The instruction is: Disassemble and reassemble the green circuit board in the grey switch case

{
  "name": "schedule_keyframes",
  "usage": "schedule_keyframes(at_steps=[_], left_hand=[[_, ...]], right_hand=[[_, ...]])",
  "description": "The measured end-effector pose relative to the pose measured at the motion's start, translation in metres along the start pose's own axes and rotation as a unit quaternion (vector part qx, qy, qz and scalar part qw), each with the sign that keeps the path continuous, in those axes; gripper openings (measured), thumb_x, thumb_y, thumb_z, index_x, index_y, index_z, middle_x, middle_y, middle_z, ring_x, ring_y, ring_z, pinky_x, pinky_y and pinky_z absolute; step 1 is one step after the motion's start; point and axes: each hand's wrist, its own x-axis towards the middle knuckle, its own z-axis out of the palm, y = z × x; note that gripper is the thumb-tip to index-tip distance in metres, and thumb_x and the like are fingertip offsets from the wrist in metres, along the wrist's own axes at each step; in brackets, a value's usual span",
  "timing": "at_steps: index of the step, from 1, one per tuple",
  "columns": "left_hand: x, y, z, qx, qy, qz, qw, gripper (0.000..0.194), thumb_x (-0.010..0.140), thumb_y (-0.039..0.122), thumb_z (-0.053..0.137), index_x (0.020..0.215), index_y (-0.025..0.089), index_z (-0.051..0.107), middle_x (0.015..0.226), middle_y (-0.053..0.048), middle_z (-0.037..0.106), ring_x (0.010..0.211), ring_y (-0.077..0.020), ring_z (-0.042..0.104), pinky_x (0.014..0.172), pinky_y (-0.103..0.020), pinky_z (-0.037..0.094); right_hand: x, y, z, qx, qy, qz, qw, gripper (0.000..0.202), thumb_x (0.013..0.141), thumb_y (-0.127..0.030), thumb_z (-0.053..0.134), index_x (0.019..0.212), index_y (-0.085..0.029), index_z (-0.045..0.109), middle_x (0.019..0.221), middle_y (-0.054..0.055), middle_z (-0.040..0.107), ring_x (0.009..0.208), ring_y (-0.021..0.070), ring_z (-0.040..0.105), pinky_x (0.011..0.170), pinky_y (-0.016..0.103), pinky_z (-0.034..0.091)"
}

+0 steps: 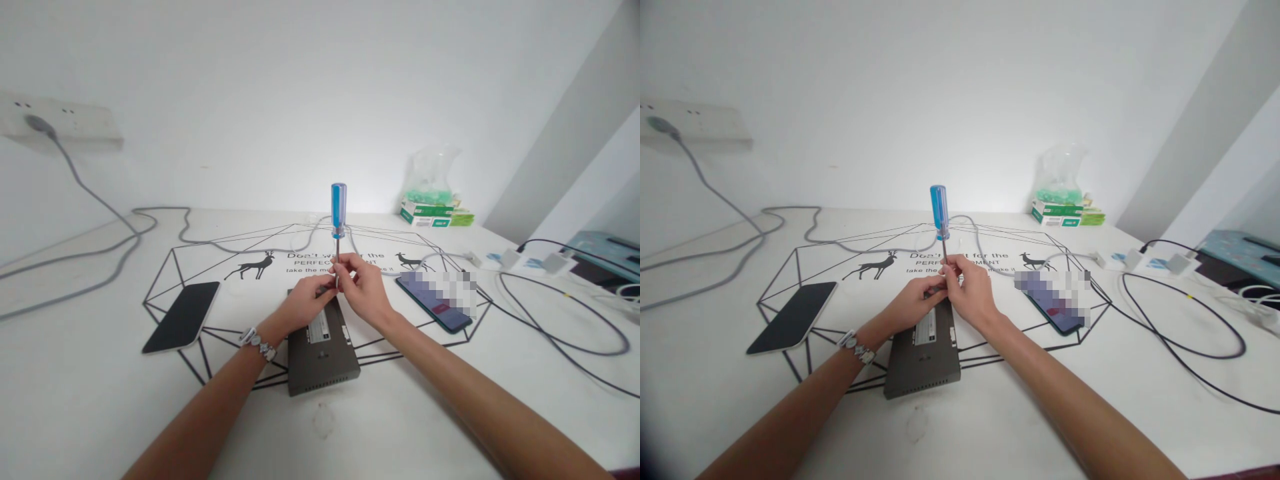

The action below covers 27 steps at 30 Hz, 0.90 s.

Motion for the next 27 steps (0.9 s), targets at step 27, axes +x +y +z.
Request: schedule_keyframes(at_steps=[27], left_hand=[[0.001, 0.006, 0.000, -0.015, 0.017, 0.003, 1.000, 0.016, 0.091, 0.024, 0.056, 0.088, 0.015, 0.070, 0.086, -0.004, 0.074, 0.084, -0.0194, 0.067, 0.078, -0.028, 0.051]], right_hand=[[0.009, -0.007, -0.009, 0.017, 0.002, -0.004, 1.000, 0.024, 0.095, -0.034, 0.051, 0.108, -0.020, 0.064, 0.092, 0.004, 0.074, 0.073, 0.0164, 0.067, 0.055, 0.025, 0.048]])
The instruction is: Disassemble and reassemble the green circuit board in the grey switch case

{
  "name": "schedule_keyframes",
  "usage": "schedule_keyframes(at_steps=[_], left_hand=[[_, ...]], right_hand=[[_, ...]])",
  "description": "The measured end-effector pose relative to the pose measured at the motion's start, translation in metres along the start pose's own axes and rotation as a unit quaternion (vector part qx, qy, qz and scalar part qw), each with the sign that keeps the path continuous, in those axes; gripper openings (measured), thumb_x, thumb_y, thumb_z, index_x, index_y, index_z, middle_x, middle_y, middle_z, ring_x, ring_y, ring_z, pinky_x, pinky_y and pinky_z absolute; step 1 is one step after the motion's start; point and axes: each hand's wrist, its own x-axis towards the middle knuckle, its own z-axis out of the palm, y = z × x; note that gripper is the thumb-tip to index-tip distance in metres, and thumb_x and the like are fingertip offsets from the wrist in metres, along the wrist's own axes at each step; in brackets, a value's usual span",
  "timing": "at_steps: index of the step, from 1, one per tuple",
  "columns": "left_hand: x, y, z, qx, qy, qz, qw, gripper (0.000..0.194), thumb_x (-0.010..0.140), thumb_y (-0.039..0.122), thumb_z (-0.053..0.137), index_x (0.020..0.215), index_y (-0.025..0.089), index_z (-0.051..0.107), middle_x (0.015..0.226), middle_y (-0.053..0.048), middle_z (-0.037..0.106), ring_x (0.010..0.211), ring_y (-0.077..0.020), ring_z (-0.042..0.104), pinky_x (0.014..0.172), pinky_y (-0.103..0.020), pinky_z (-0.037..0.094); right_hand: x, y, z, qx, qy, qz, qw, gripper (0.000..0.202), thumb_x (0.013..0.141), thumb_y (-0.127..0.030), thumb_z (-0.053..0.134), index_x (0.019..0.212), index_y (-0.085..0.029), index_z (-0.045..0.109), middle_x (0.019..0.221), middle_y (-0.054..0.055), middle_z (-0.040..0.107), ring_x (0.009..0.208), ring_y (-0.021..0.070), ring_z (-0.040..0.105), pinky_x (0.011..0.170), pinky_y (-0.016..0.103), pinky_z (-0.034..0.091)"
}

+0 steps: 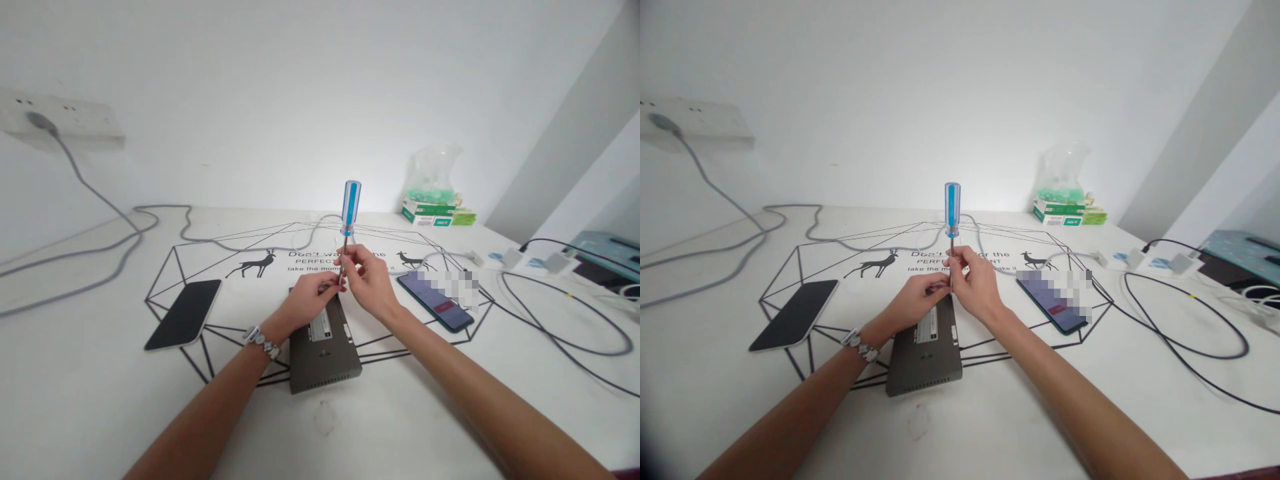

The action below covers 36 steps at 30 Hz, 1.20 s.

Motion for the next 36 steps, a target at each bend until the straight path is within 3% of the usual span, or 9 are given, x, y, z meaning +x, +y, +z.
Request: schedule_keyframes(at_steps=[5, 9, 12, 19, 24, 30, 36], left_hand=[[0.000, -0.004, 0.004, 0.006, 0.034, -0.008, 0.999, 0.015, 0.090, 0.029, 0.061, 0.088, 0.016, 0.069, 0.085, -0.004, 0.074, 0.081, -0.0196, 0.068, 0.076, -0.029, 0.051], [0.000, -0.007, 0.007, 0.004, 0.053, -0.019, 0.998, 0.014, 0.088, 0.030, 0.065, 0.083, 0.017, 0.066, 0.080, -0.002, 0.072, 0.076, -0.0180, 0.067, 0.074, -0.029, 0.051], [0.001, -0.006, 0.008, 0.004, 0.061, -0.028, 0.998, 0.016, 0.087, 0.033, 0.066, 0.084, 0.017, 0.066, 0.079, -0.002, 0.072, 0.075, -0.0180, 0.067, 0.073, -0.029, 0.051], [0.003, 0.003, -0.002, -0.045, -0.020, -0.006, 0.999, 0.018, 0.090, 0.025, 0.060, 0.100, 0.015, 0.071, 0.106, -0.008, 0.076, 0.098, -0.0220, 0.069, 0.086, -0.033, 0.052], [0.001, 0.002, -0.001, -0.044, -0.006, -0.014, 0.999, 0.015, 0.089, 0.026, 0.061, 0.088, 0.014, 0.070, 0.090, -0.007, 0.076, 0.086, -0.0211, 0.070, 0.080, -0.031, 0.052], [0.002, -0.008, 0.007, -0.027, 0.038, -0.027, 0.999, 0.016, 0.087, 0.032, 0.064, 0.085, 0.017, 0.067, 0.081, -0.004, 0.073, 0.077, -0.0196, 0.068, 0.074, -0.031, 0.052], [0.004, -0.008, 0.010, -0.008, 0.054, -0.035, 0.998, 0.020, 0.086, 0.037, 0.067, 0.083, 0.017, 0.064, 0.080, -0.003, 0.072, 0.074, -0.0191, 0.066, 0.069, -0.029, 0.050]], right_hand=[[0.003, -0.003, 0.001, 0.002, 0.030, 0.009, 1.000, 0.021, 0.090, -0.041, 0.061, 0.090, -0.020, 0.067, 0.083, 0.004, 0.071, 0.073, 0.0166, 0.065, 0.056, 0.025, 0.047], [0.005, 0.000, 0.002, 0.040, 0.051, 0.026, 0.998, 0.021, 0.087, -0.038, 0.066, 0.097, -0.020, 0.066, 0.074, 0.001, 0.071, 0.067, 0.0164, 0.065, 0.057, 0.026, 0.047], [0.005, 0.000, 0.002, 0.055, 0.056, 0.034, 0.996, 0.019, 0.086, -0.037, 0.066, 0.094, -0.020, 0.062, 0.079, 0.003, 0.074, 0.067, 0.0167, 0.067, 0.059, 0.027, 0.049], [0.003, -0.001, 0.000, 0.029, 0.015, 0.010, 0.999, 0.019, 0.094, -0.035, 0.054, 0.103, -0.020, 0.062, 0.092, 0.006, 0.077, 0.069, 0.0167, 0.068, 0.059, 0.027, 0.050], [0.003, 0.000, -0.001, 0.021, -0.002, -0.002, 1.000, 0.024, 0.096, -0.035, 0.050, 0.111, -0.021, 0.062, 0.097, 0.005, 0.076, 0.067, 0.0146, 0.065, 0.057, 0.026, 0.050], [0.005, 0.002, 0.003, 0.037, 0.041, 0.044, 0.998, 0.026, 0.087, -0.042, 0.065, 0.101, -0.021, 0.061, 0.078, 0.001, 0.068, 0.067, 0.0163, 0.065, 0.055, 0.025, 0.051], [0.005, 0.002, 0.002, 0.026, 0.038, 0.038, 0.998, 0.016, 0.089, -0.036, 0.062, 0.089, -0.021, 0.062, 0.076, 0.002, 0.070, 0.066, 0.0168, 0.066, 0.059, 0.027, 0.052]])
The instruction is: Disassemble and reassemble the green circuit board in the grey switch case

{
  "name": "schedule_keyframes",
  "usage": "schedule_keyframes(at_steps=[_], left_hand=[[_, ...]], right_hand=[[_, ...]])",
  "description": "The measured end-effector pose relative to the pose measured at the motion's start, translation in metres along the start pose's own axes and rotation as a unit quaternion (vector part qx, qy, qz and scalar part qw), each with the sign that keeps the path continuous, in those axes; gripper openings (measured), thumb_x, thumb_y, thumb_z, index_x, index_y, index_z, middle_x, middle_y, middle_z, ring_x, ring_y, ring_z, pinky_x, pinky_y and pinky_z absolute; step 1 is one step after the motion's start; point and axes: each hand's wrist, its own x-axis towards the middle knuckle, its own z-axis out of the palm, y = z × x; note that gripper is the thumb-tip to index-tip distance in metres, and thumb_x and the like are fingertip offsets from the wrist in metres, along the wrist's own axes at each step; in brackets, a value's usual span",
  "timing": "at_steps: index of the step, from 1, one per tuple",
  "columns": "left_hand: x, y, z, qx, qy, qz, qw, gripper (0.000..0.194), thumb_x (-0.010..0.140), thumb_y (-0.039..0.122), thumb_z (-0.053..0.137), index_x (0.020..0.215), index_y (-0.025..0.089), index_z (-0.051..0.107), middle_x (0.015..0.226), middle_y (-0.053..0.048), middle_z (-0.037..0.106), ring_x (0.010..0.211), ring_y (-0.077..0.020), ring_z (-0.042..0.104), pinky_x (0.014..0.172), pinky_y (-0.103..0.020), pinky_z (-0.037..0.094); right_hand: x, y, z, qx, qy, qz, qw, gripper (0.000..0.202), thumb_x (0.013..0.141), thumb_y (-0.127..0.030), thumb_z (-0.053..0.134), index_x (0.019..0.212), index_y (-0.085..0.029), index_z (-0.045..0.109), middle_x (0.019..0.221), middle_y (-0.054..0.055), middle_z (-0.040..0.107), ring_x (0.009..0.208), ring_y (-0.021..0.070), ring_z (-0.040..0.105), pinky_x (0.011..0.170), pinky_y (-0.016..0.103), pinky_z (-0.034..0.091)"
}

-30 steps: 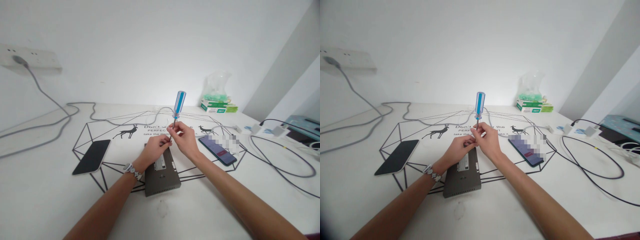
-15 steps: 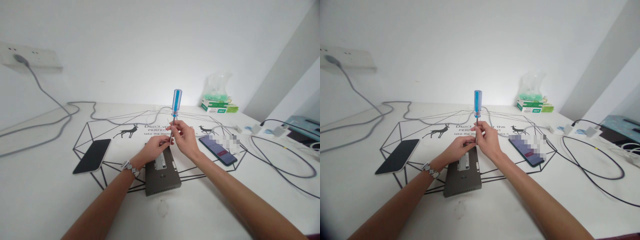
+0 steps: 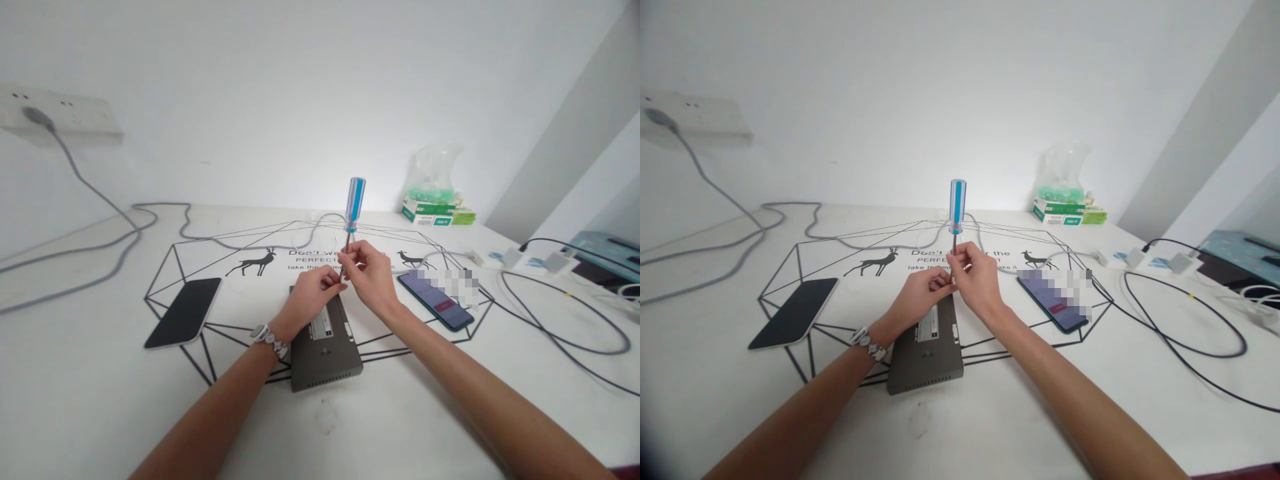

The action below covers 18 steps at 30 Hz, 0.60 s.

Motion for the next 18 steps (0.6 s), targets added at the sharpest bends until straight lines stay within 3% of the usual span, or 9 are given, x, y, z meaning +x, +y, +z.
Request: schedule_keyframes(at_steps=[7, 12, 18], left_hand=[[0.001, 0.009, -0.010, 0.001, -0.084, 0.036, 0.996, 0.019, 0.091, 0.028, 0.055, 0.093, 0.016, 0.069, 0.091, -0.004, 0.074, 0.083, -0.0196, 0.066, 0.078, -0.030, 0.051], [0.001, 0.004, -0.011, 0.040, -0.055, 0.037, 0.997, 0.021, 0.092, 0.023, 0.050, 0.083, 0.016, 0.068, 0.081, -0.002, 0.071, 0.075, -0.0172, 0.063, 0.073, -0.027, 0.048], [-0.001, 0.003, -0.013, 0.036, -0.043, 0.035, 0.998, 0.022, 0.093, 0.024, 0.047, 0.094, 0.017, 0.068, 0.087, -0.003, 0.072, 0.081, -0.0180, 0.066, 0.076, -0.028, 0.050]], right_hand=[[-0.002, 0.000, -0.001, -0.017, -0.039, -0.017, 0.999, 0.025, 0.095, -0.035, 0.051, 0.109, -0.021, 0.065, 0.088, 0.005, 0.075, 0.072, 0.0178, 0.068, 0.057, 0.027, 0.054], [-0.003, -0.001, -0.001, -0.014, -0.050, -0.020, 0.998, 0.030, 0.097, -0.036, 0.047, 0.119, -0.022, 0.062, 0.092, 0.004, 0.074, 0.066, 0.0159, 0.066, 0.055, 0.026, 0.054], [-0.002, 0.001, -0.002, 0.058, -0.021, 0.006, 0.998, 0.030, 0.096, -0.042, 0.050, 0.115, -0.021, 0.059, 0.089, 0.004, 0.071, 0.060, 0.0128, 0.062, 0.053, 0.025, 0.054]])
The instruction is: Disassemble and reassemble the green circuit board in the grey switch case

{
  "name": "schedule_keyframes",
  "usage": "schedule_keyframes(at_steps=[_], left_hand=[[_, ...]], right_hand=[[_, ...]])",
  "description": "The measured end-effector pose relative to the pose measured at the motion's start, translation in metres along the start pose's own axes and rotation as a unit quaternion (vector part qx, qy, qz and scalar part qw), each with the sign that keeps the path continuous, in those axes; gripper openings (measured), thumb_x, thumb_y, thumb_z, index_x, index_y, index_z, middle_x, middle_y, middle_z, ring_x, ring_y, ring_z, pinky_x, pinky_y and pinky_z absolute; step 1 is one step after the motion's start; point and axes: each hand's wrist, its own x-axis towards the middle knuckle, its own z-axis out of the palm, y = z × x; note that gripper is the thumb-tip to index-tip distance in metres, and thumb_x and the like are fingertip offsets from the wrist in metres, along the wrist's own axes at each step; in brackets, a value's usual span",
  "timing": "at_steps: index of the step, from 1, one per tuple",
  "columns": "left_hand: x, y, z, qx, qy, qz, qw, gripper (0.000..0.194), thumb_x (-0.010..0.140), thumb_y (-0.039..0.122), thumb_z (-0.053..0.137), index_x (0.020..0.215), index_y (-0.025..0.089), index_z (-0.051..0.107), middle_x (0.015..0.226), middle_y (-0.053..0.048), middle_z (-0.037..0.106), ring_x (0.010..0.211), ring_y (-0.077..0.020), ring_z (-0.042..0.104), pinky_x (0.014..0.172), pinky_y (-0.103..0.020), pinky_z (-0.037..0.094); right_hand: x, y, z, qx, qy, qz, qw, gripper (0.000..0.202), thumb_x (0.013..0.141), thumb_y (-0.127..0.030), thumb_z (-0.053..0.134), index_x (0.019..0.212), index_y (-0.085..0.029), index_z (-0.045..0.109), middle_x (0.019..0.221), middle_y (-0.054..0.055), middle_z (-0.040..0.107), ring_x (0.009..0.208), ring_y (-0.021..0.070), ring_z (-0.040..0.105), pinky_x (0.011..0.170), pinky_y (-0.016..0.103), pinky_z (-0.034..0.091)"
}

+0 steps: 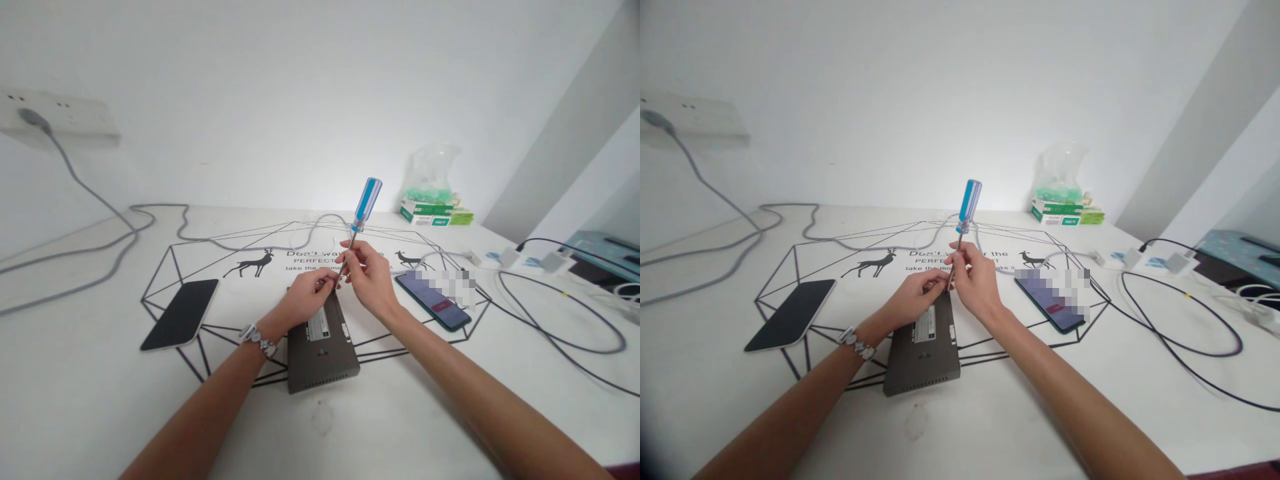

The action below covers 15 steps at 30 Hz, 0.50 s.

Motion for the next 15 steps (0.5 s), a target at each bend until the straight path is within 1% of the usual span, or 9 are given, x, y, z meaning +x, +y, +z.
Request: schedule_keyframes(at_steps=[2, 5, 6, 8, 11, 15], left_hand=[[-0.003, 0.000, -0.002, 0.018, 0.010, -0.018, 1.000, 0.025, 0.095, 0.025, 0.045, 0.100, 0.017, 0.068, 0.097, -0.006, 0.073, 0.090, -0.0202, 0.067, 0.083, -0.032, 0.051], [-0.008, -0.004, -0.002, 0.111, 0.065, -0.043, 0.991, 0.029, 0.097, 0.028, 0.043, 0.106, 0.018, 0.068, 0.112, -0.009, 0.072, 0.109, -0.0248, 0.063, 0.099, -0.040, 0.046], [-0.009, -0.006, 0.000, 0.135, 0.083, -0.053, 0.986, 0.030, 0.098, 0.030, 0.041, 0.106, 0.018, 0.068, 0.114, -0.010, 0.071, 0.112, -0.0255, 0.061, 0.101, -0.042, 0.044], [-0.011, -0.009, 0.003, 0.144, 0.107, -0.073, 0.981, 0.033, 0.100, 0.030, 0.037, 0.105, 0.019, 0.068, 0.112, -0.009, 0.071, 0.110, -0.0243, 0.061, 0.101, -0.042, 0.044], [-0.012, -0.009, 0.007, 0.102, 0.157, -0.097, 0.978, 0.033, 0.099, 0.030, 0.037, 0.098, 0.020, 0.068, 0.107, -0.007, 0.071, 0.106, -0.0234, 0.062, 0.099, -0.040, 0.044], [-0.006, -0.005, 0.013, -0.036, 0.240, -0.124, 0.962, 0.032, 0.096, 0.031, 0.038, 0.088, 0.019, 0.067, 0.099, -0.006, 0.071, 0.101, -0.0225, 0.063, 0.096, -0.036, 0.045]], right_hand=[[-0.002, 0.003, -0.002, 0.034, 0.016, 0.014, 0.999, 0.030, 0.095, -0.044, 0.051, 0.113, -0.021, 0.057, 0.087, 0.003, 0.069, 0.061, 0.0127, 0.061, 0.052, 0.025, 0.054], [-0.010, 0.008, -0.007, 0.094, 0.032, 0.042, 0.994, 0.027, 0.094, -0.046, 0.053, 0.108, -0.023, 0.053, 0.085, 0.001, 0.067, 0.061, 0.0124, 0.060, 0.050, 0.024, 0.054], [-0.013, 0.009, -0.009, 0.115, 0.037, 0.050, 0.991, 0.026, 0.093, -0.046, 0.055, 0.105, -0.023, 0.051, 0.085, 0.001, 0.066, 0.061, 0.0123, 0.060, 0.050, 0.025, 0.054], [-0.020, 0.010, -0.013, 0.157, 0.055, 0.068, 0.984, 0.025, 0.092, -0.046, 0.057, 0.100, -0.024, 0.048, 0.085, 0.000, 0.066, 0.062, 0.0125, 0.060, 0.050, 0.025, 0.054], [-0.030, 0.010, -0.015, 0.218, 0.087, 0.121, 0.964, 0.028, 0.087, -0.043, 0.064, 0.095, -0.024, 0.046, 0.084, -0.001, 0.067, 0.063, 0.0141, 0.063, 0.052, 0.028, 0.056], [-0.046, 0.010, -0.012, 0.282, 0.114, 0.192, 0.933, 0.039, 0.075, -0.037, 0.077, 0.090, -0.024, 0.044, 0.078, -0.001, 0.071, 0.064, 0.0160, 0.068, 0.059, 0.031, 0.059]])
